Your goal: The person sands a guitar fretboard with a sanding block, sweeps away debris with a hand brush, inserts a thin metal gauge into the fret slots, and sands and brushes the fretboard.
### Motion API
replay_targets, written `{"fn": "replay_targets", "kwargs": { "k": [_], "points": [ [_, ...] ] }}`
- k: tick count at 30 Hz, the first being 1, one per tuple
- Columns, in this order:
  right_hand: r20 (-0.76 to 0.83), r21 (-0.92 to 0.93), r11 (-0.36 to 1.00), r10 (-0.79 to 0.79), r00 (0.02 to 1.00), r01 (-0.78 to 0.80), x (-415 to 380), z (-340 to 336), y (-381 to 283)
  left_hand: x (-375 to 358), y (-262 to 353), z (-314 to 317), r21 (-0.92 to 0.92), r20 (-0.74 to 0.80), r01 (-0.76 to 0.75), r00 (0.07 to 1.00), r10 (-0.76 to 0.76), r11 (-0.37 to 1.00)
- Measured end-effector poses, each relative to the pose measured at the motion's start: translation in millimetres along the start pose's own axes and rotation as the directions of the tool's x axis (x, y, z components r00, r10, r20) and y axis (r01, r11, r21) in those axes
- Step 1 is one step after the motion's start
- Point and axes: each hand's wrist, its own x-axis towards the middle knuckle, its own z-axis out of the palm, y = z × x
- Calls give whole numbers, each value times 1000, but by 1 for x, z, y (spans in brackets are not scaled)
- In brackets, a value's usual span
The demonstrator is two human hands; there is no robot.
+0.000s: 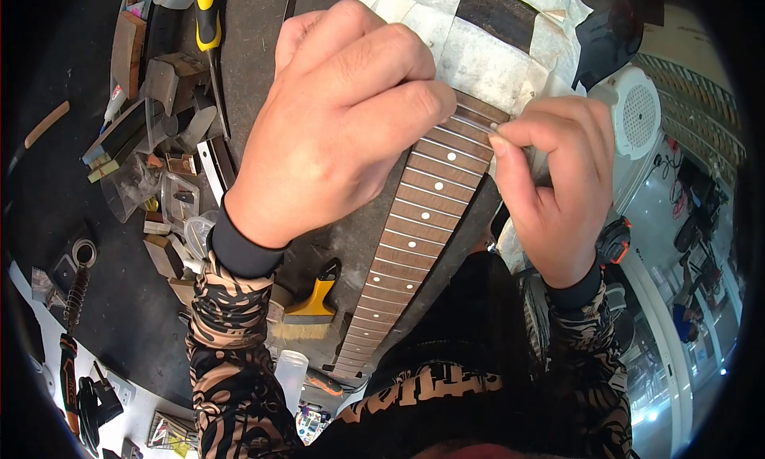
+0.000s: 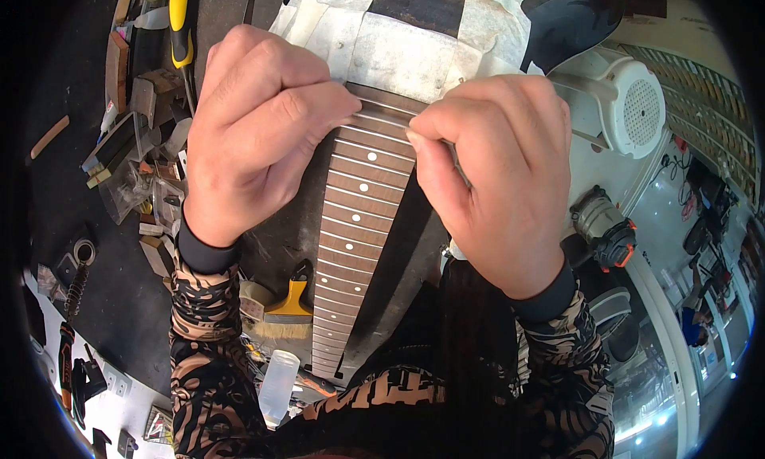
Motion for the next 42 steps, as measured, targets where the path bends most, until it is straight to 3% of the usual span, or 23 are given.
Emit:
{"fn": "replay_targets", "kwargs": {
  "k": [17,31,39,42],
  "points": [
    [-72,16,1000,-7,997,9,4,8,4,1,-3,0,26,-23,-4,1000,5,1000],
    [5,30,999,-16,1000,16,6,1,0,-4,-4,-7,3,28,30,999,-30,1000],
    [-43,86,995,53,998,-50,6,-12,6,5,-9,-27,-48,-35,113,993,-115,992],
    [-106,122,989,95,990,-82,0,-15,12,1,-13,-31,4,7,100,995,-100,995]
  ]
}}
